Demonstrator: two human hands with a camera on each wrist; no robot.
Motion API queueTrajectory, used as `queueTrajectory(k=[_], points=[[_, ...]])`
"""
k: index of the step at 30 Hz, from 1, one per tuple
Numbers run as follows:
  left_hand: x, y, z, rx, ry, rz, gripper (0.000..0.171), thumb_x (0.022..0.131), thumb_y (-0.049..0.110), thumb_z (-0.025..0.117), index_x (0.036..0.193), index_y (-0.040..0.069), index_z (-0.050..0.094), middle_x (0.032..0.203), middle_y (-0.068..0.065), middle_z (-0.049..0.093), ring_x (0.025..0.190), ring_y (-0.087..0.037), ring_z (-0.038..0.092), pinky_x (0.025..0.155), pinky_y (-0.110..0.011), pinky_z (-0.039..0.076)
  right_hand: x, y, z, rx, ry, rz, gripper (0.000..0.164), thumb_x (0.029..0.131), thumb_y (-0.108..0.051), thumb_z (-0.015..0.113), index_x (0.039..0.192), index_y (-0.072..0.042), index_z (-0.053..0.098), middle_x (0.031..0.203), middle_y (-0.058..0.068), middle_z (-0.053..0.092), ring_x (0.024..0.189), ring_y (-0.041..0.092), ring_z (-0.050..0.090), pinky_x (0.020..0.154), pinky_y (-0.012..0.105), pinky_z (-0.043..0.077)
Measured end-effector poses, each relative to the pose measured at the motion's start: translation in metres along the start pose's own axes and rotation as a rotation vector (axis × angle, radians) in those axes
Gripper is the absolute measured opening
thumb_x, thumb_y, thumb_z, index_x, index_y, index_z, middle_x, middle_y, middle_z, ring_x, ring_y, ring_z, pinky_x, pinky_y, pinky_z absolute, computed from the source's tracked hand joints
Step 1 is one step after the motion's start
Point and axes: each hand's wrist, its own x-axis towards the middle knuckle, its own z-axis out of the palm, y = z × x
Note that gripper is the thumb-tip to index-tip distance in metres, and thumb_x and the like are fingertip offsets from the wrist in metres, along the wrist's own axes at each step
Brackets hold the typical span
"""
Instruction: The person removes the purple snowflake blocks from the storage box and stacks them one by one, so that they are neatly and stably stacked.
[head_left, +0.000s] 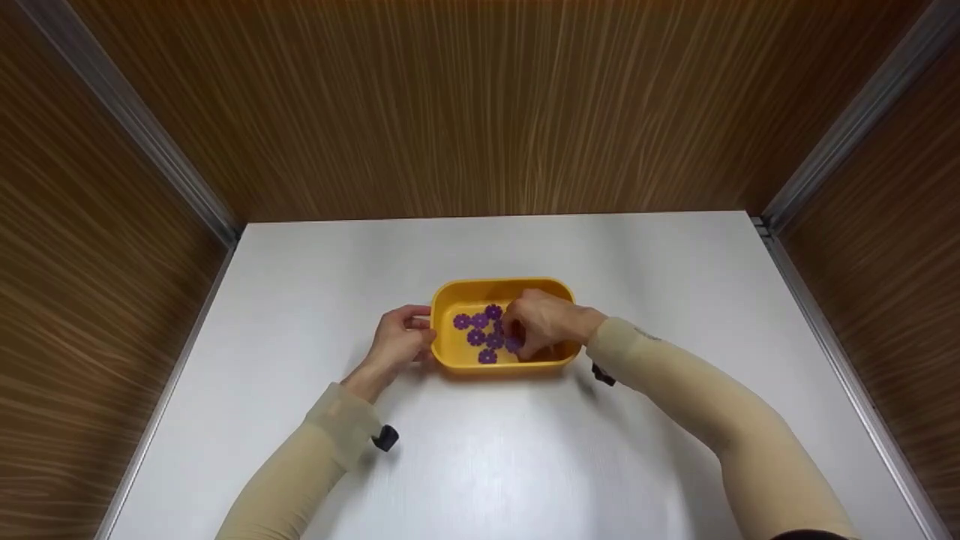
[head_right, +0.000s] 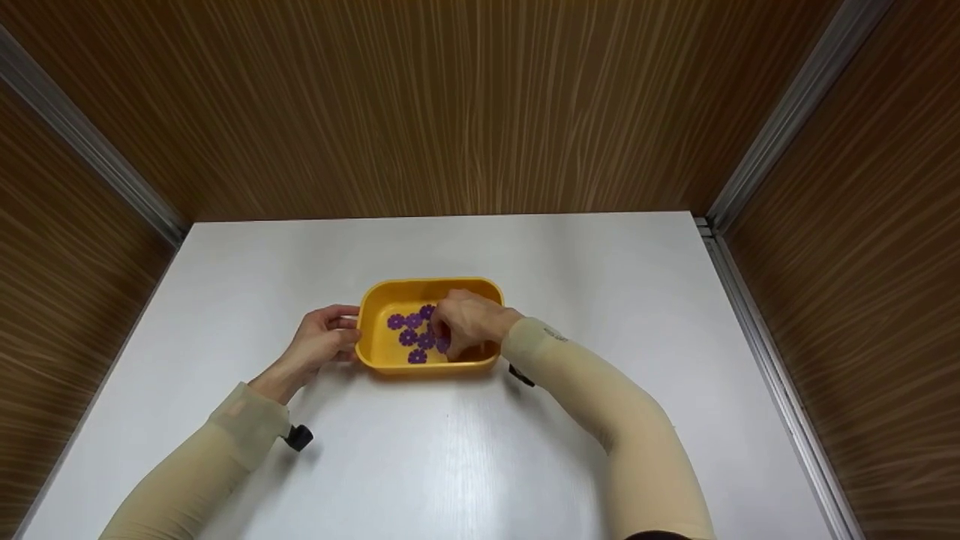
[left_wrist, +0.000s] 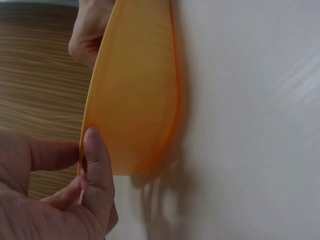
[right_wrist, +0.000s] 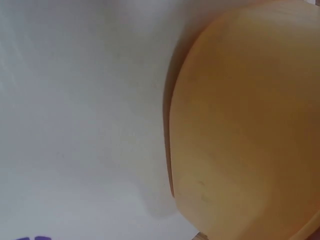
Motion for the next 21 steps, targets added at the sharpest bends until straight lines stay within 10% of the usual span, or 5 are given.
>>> queueTrajectory(k=[21], points=[[0.001,0.002,0.0,0.022,0.01,-0.032,0.047,0.1,0.004,0.07,0.147,0.01,0.069,0.121,-0.011,0.071,0.093,-0.02,0.07,0.083,-0.034,0.069,-0.017,0.007,-0.013,0.164,0.118,-0.055,0.042,0.082,-0.018,0.1,0.122,-0.011,0.088,0.114,0.008,0.086,0.102,0.022,0.079,0.096,0.042,0.07]])
